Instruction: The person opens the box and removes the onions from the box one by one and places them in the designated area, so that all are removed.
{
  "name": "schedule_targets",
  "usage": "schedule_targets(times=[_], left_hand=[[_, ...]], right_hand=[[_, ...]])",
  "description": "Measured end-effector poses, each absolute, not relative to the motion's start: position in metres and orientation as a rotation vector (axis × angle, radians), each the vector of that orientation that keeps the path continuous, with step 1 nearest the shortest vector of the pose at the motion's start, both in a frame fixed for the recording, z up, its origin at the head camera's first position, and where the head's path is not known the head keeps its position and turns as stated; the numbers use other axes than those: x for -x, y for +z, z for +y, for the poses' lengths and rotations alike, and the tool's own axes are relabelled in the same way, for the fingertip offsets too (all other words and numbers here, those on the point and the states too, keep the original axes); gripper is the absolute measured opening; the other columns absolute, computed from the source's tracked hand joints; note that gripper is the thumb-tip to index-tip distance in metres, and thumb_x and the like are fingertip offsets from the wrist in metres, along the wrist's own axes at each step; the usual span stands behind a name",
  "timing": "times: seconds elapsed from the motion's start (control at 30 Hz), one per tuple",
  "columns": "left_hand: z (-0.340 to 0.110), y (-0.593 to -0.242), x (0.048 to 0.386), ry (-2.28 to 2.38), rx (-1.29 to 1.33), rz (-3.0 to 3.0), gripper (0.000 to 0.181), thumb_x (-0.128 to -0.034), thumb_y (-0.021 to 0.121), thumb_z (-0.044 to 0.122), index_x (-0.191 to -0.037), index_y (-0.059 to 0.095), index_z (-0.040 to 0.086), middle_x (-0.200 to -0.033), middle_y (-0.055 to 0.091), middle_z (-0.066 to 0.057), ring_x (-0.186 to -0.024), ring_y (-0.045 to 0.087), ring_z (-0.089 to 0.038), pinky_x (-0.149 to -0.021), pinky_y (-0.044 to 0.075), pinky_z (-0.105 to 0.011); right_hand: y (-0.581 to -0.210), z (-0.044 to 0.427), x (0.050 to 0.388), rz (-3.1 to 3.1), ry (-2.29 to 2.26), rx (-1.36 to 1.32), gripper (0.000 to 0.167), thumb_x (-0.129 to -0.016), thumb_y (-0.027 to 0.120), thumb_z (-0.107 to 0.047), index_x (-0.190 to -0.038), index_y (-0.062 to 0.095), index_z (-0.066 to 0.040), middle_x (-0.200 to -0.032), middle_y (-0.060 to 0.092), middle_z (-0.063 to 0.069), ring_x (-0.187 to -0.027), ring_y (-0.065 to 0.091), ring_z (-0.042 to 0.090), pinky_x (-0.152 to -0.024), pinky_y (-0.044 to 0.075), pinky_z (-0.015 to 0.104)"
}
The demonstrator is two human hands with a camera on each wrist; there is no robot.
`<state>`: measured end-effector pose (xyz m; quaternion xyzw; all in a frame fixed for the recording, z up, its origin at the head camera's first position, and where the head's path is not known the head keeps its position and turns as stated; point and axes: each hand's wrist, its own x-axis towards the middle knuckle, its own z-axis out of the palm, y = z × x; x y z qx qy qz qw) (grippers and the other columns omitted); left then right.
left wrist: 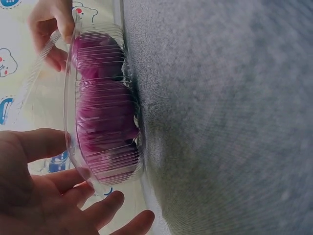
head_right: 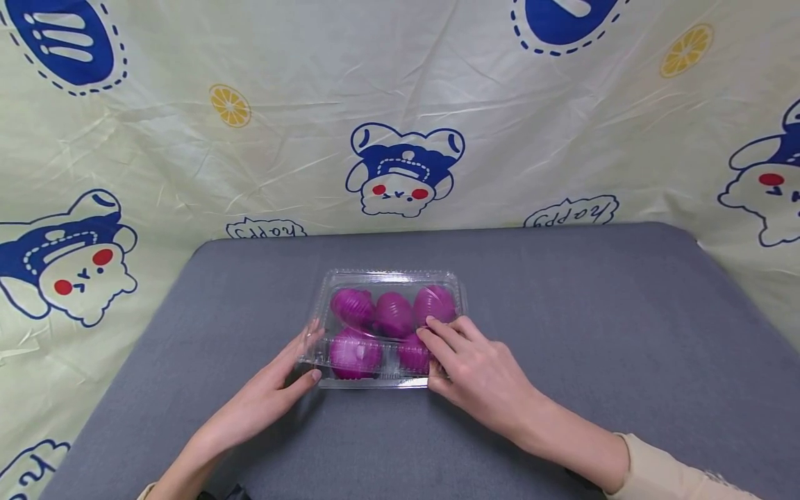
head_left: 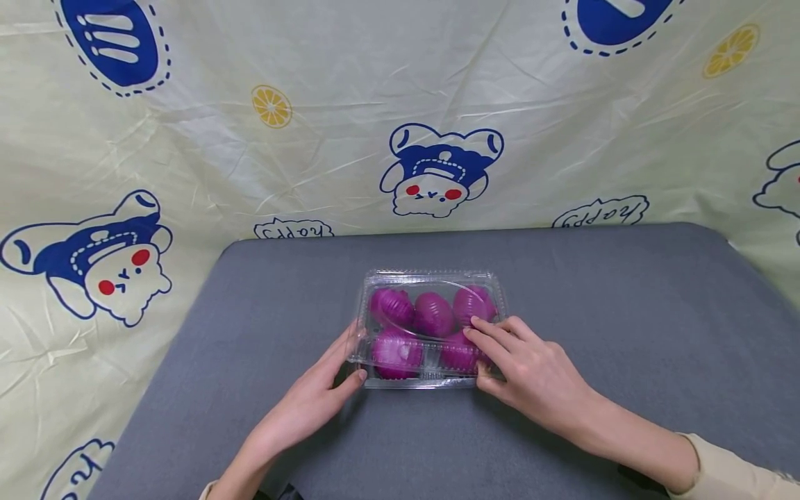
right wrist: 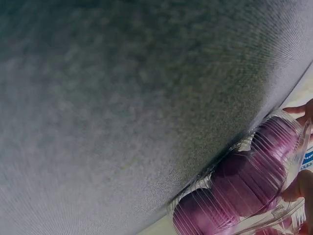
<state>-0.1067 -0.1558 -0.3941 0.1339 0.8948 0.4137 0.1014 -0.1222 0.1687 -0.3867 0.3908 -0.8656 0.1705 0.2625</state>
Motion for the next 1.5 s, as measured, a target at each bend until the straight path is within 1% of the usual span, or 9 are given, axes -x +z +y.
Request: schedule_targets(times=[0.27,0.37,0.47,0.6,0.9,1.07,1.27,1.4,1.5], left_hand=[[-0.157,-0.394,0.107,1.233,-0.394,2.626,0.062,-0.1002,0.058,0.026,-0.155,0.031,0.023,-0.161,0.013,0.015,-0.146,0.016,-0.012,-0.114,0.021,-0.054],[-0.157,-0.395,0.107,1.230,-0.384,2.621,0.061,-0.1001,0.058,0.027,-0.155,0.032,0.024,-0.161,0.014,0.013,-0.146,0.016,-0.012,-0.114,0.021,-0.052],[-0.156,-0.395,0.106,1.225,-0.363,2.630,0.061,-0.0997,0.059,0.028,-0.155,0.034,0.024,-0.161,0.017,0.010,-0.145,0.018,-0.013,-0.114,0.022,-0.052],[-0.156,-0.394,0.106,1.222,-0.369,2.641,0.060,-0.0997,0.059,0.028,-0.154,0.035,0.025,-0.161,0.019,0.011,-0.145,0.020,-0.013,-0.113,0.023,-0.053],[-0.156,-0.393,0.105,1.212,-0.361,2.645,0.059,-0.0996,0.059,0.028,-0.154,0.036,0.023,-0.161,0.020,0.010,-0.145,0.020,-0.013,-0.113,0.023,-0.052],[-0.156,-0.392,0.105,1.221,-0.368,2.636,0.060,-0.0997,0.059,0.028,-0.154,0.035,0.025,-0.160,0.018,0.016,-0.145,0.019,-0.012,-0.113,0.023,-0.053],[-0.155,-0.392,0.105,1.255,-0.408,2.620,0.059,-0.1005,0.057,0.027,-0.155,0.033,0.024,-0.160,0.015,0.020,-0.145,0.017,-0.010,-0.113,0.021,-0.055],[-0.155,-0.392,0.106,1.259,-0.408,2.616,0.059,-0.1006,0.058,0.025,-0.155,0.033,0.023,-0.161,0.016,0.017,-0.145,0.017,-0.008,-0.114,0.022,-0.053],[-0.155,-0.393,0.106,1.257,-0.407,2.616,0.060,-0.1005,0.058,0.024,-0.155,0.033,0.023,-0.161,0.016,0.018,-0.144,0.017,-0.006,-0.114,0.022,-0.052]], right_hand=[[-0.385,0.169,0.125,-2.352,0.482,-1.066,0.044,-0.078,0.056,-0.012,-0.119,0.069,-0.003,-0.121,0.068,0.013,-0.090,0.057,0.018,-0.044,0.041,0.018],[-0.381,0.168,0.126,-2.363,0.510,-1.043,0.044,-0.075,0.060,-0.011,-0.118,0.069,-0.005,-0.106,0.070,0.009,-0.084,0.055,0.014,-0.044,0.040,0.019],[-0.377,0.167,0.127,-2.382,0.537,-1.016,0.044,-0.073,0.062,-0.011,-0.117,0.069,-0.008,-0.091,0.064,0.002,-0.079,0.052,0.011,-0.045,0.038,0.019],[-0.371,0.167,0.129,-2.407,0.553,-0.996,0.044,-0.073,0.065,-0.013,-0.116,0.069,-0.011,-0.085,0.059,-0.001,-0.077,0.049,0.009,-0.044,0.035,0.018],[-0.360,0.178,0.134,-2.471,0.585,-0.953,0.047,-0.071,0.080,-0.021,-0.117,0.071,-0.017,-0.091,0.061,-0.004,-0.073,0.048,0.006,-0.042,0.031,0.017],[-0.349,0.181,0.135,-2.553,0.651,-0.883,0.052,-0.067,0.089,-0.026,-0.116,0.073,-0.019,-0.095,0.063,-0.006,-0.074,0.052,0.008,-0.048,0.040,0.021],[-0.332,0.183,0.136,-2.669,0.790,-0.759,0.046,-0.074,0.087,-0.028,-0.117,0.072,-0.021,-0.100,0.065,-0.004,-0.079,0.062,0.012,-0.061,0.056,0.029],[-0.321,0.186,0.141,-2.680,0.920,-0.731,0.044,-0.080,0.084,-0.032,-0.119,0.071,-0.020,-0.109,0.067,0.000,-0.087,0.065,0.018,-0.067,0.058,0.035],[-0.314,0.188,0.145,-2.649,0.978,-0.730,0.044,-0.081,0.083,-0.031,-0.121,0.069,-0.018,-0.115,0.068,0.000,-0.090,0.067,0.019,-0.068,0.058,0.034]])
